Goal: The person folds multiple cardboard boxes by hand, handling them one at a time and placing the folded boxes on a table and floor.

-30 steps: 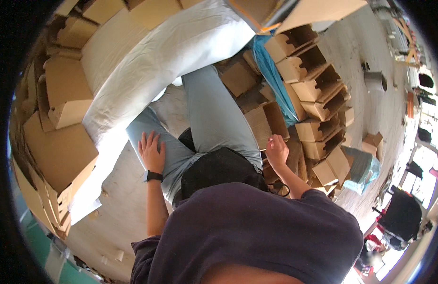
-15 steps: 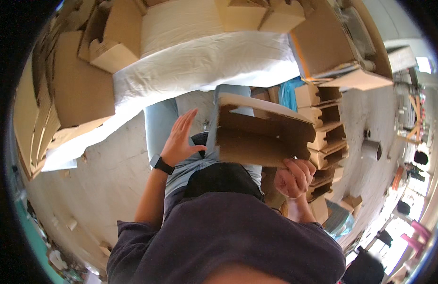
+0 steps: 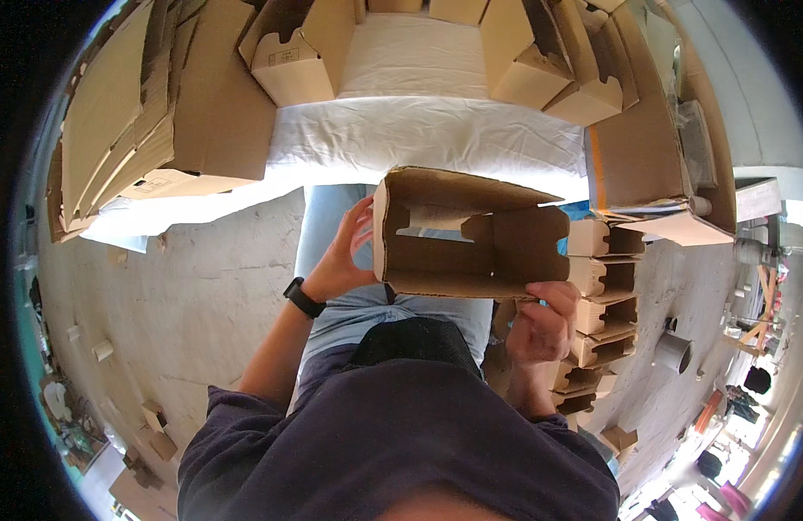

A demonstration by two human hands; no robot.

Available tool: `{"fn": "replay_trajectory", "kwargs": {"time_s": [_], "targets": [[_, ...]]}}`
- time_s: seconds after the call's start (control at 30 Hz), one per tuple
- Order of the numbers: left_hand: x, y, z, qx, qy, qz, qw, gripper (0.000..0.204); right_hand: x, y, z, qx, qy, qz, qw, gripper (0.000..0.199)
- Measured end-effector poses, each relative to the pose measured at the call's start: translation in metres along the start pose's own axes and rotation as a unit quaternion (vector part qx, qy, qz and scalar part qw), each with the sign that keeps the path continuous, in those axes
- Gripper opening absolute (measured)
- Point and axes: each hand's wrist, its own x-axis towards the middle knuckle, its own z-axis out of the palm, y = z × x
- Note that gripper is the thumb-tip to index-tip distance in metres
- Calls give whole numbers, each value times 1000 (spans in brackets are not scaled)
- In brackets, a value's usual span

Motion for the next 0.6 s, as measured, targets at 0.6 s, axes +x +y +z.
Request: {"fn": "replay_trajectory", "kwargs": {"time_s": [0.6], "targets": [[2,37,-6,-279,53,56,957,99,-9,61,14,316,98,449,830,21]]}}
